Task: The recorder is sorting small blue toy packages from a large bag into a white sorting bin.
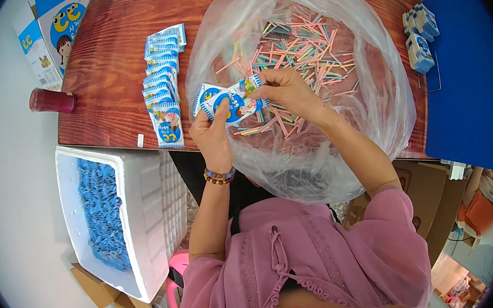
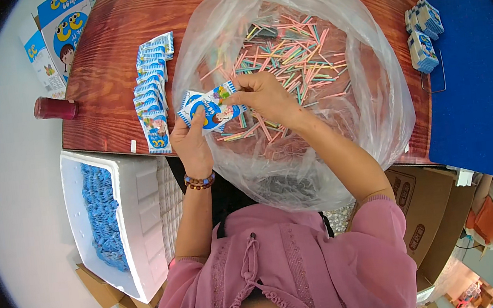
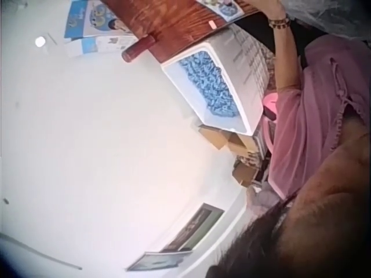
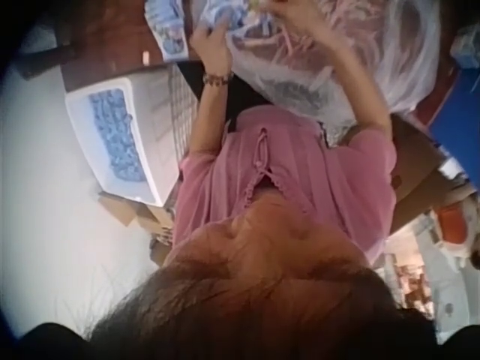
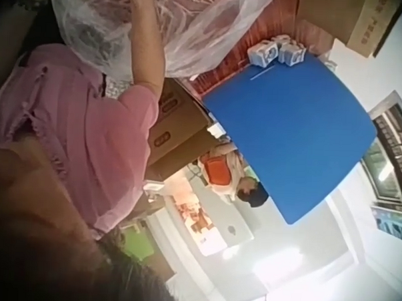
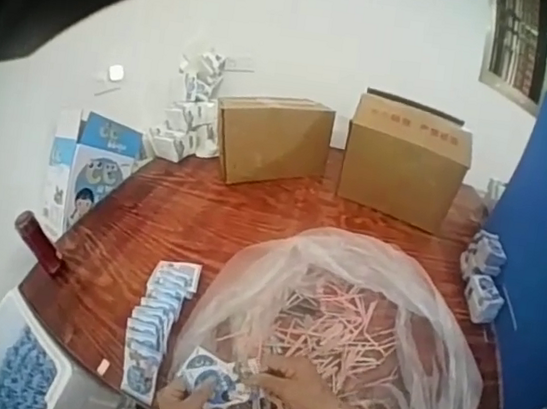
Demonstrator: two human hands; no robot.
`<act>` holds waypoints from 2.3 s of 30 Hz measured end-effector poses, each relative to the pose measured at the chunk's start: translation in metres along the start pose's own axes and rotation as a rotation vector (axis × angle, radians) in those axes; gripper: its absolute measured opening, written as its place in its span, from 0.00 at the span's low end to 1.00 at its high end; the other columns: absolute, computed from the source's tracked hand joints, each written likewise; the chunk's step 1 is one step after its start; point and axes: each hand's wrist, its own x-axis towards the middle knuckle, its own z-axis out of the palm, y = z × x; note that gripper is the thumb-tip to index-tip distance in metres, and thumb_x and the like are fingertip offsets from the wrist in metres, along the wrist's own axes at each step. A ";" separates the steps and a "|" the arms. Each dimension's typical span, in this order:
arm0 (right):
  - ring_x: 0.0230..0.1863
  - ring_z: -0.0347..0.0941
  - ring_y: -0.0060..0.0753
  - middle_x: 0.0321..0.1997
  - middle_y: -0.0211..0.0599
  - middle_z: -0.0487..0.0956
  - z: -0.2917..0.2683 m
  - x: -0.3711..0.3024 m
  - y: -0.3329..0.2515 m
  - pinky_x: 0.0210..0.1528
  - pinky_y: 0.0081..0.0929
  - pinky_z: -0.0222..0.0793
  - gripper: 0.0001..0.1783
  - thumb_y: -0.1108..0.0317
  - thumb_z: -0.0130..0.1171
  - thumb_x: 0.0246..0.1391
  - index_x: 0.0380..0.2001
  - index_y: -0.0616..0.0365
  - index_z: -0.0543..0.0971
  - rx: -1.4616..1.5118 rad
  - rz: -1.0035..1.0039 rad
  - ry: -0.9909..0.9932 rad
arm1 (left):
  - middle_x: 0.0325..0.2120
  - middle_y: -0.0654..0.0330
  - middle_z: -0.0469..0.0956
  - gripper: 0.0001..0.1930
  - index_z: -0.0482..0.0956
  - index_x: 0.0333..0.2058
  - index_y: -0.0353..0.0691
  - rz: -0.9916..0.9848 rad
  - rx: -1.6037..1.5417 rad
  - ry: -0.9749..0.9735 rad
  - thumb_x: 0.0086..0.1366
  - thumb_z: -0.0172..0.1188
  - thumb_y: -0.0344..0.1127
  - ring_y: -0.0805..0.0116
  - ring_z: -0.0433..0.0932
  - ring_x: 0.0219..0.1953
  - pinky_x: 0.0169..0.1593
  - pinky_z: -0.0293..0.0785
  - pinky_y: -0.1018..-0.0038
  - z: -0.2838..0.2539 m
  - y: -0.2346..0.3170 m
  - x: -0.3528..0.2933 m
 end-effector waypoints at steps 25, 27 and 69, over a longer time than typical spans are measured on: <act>0.68 0.56 0.42 0.63 0.39 0.69 -0.008 -0.005 -0.014 0.67 0.42 0.51 0.13 0.66 0.66 0.48 0.39 0.52 0.84 -0.377 -0.633 -0.145 | 0.34 0.64 0.81 0.09 0.79 0.38 0.40 -0.297 -0.323 -0.095 0.69 0.56 0.38 0.77 0.79 0.35 0.35 0.75 0.77 -0.007 -0.006 -0.002; 0.67 0.56 0.43 0.63 0.37 0.69 -0.010 -0.007 -0.008 0.67 0.42 0.50 0.10 0.66 0.66 0.48 0.36 0.51 0.85 -0.379 -0.637 -0.152 | 0.35 0.64 0.81 0.09 0.79 0.38 0.41 -0.296 -0.314 -0.095 0.69 0.56 0.39 0.77 0.79 0.35 0.35 0.75 0.77 -0.007 -0.007 -0.004; 0.49 0.72 0.49 0.47 0.48 0.75 -0.140 0.024 0.031 0.51 0.40 0.66 0.21 0.65 0.54 0.58 0.52 0.64 0.67 -1.020 -0.111 -0.012 | 0.36 0.62 0.81 0.09 0.78 0.40 0.38 -0.320 -0.368 -0.080 0.69 0.56 0.36 0.74 0.79 0.37 0.37 0.75 0.75 -0.033 -0.011 -0.008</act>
